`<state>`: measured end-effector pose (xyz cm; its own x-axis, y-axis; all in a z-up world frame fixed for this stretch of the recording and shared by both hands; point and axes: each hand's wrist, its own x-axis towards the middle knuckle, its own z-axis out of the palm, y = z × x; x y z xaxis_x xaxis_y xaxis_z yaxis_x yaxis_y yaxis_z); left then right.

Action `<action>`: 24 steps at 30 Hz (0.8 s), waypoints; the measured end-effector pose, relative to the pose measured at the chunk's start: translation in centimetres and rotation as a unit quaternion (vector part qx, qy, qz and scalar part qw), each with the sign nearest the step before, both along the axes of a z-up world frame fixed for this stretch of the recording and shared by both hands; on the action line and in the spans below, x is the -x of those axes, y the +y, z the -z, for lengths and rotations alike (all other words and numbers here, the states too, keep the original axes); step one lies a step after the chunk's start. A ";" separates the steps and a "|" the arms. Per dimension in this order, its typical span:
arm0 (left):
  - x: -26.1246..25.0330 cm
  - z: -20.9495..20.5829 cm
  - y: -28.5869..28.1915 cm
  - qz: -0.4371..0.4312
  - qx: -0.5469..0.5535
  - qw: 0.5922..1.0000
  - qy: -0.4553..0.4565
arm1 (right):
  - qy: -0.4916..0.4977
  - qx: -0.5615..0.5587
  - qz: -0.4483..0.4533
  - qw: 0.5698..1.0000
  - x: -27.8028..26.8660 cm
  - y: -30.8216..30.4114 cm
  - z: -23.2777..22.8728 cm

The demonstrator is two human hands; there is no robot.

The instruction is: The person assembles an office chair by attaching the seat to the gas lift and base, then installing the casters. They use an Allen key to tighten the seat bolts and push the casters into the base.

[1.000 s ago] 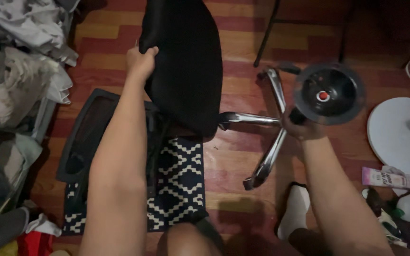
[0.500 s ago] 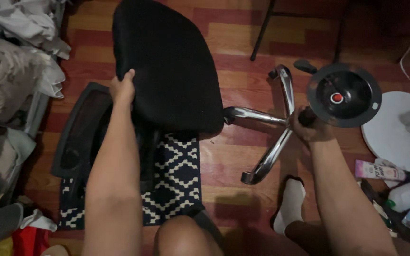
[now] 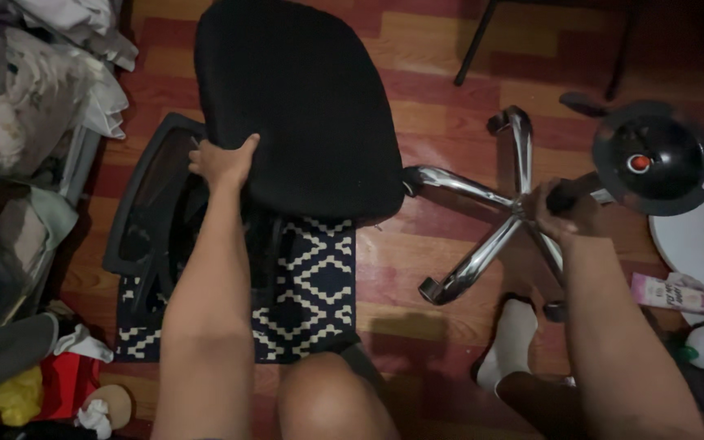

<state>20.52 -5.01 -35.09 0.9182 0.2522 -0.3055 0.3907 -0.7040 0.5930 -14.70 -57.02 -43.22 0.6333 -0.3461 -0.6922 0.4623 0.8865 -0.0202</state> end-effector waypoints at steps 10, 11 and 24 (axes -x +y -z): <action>2.1 0.2 0.3 -0.004 -0.033 0.998 -0.053 | 0.030 0.016 0.030 0.999 1.3 -3.1 4.7; 2.2 0.2 0.2 0.002 -0.043 0.998 -0.055 | 0.006 0.018 0.021 1.000 1.6 -3.4 5.0; 5.3 -0.7 -0.5 0.116 -0.198 0.959 -0.164 | 0.092 0.022 -0.095 0.991 1.8 -3.3 4.4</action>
